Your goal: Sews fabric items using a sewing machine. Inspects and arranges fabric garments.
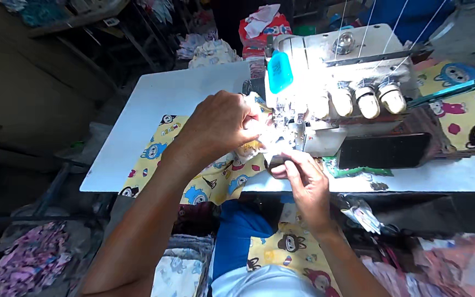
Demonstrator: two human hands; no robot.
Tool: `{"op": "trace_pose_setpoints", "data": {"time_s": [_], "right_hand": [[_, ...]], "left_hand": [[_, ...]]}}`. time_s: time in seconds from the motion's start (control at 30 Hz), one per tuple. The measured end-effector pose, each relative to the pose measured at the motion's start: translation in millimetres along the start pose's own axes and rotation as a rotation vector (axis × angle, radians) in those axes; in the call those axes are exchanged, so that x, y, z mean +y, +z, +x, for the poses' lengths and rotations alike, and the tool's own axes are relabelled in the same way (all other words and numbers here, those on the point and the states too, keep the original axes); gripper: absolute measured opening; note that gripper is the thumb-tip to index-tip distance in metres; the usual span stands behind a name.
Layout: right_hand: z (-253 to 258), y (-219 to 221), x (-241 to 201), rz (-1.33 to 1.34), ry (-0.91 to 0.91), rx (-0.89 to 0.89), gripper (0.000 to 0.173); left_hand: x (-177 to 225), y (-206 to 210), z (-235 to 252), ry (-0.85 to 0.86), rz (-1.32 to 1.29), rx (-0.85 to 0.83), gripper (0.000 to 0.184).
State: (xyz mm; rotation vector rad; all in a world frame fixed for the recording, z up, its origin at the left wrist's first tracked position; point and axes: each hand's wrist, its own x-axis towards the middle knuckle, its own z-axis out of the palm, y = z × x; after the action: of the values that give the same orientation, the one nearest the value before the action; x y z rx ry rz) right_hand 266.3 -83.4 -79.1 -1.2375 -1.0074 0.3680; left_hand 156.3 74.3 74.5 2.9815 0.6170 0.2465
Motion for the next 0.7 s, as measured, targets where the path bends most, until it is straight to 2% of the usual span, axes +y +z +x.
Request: {"op": "trace_pose_setpoints", "data": {"time_s": [0.1, 0.23, 0.3, 0.4, 0.53, 0.7], "right_hand": [[4.4, 19.7, -3.6, 0.076, 0.072, -0.142, 0.034], [-16.4, 28.7, -2.3, 0.039, -0.091, -0.259, 0.012], [-32.8, 25.7, 1.2, 0.014, -0.147, -0.302, 0.009], [-48.1, 22.7, 5.2, -0.048, -0.185, -0.349, 0.009], [-46.9, 19.5, 0.4, -0.026, -0.076, -0.432, 0.014], [-46.4, 13.2, 8.0, 0.018, -0.022, -0.474, 0.021]], "left_hand": [[28.7, -0.1, -8.3, 0.031, 0.048, 0.089, 0.023], [61.4, 36.9, -37.6, 0.043, 0.067, 0.139, 0.017], [68.3, 59.6, -48.6, 0.037, 0.100, 0.179, 0.015], [74.1, 78.1, -52.6, 0.000, 0.165, 0.243, 0.015], [70.9, 76.8, -44.9, -0.035, 0.216, 0.233, 0.010], [59.1, 79.0, -31.7, -0.045, 0.206, 0.247, 0.017]]}}
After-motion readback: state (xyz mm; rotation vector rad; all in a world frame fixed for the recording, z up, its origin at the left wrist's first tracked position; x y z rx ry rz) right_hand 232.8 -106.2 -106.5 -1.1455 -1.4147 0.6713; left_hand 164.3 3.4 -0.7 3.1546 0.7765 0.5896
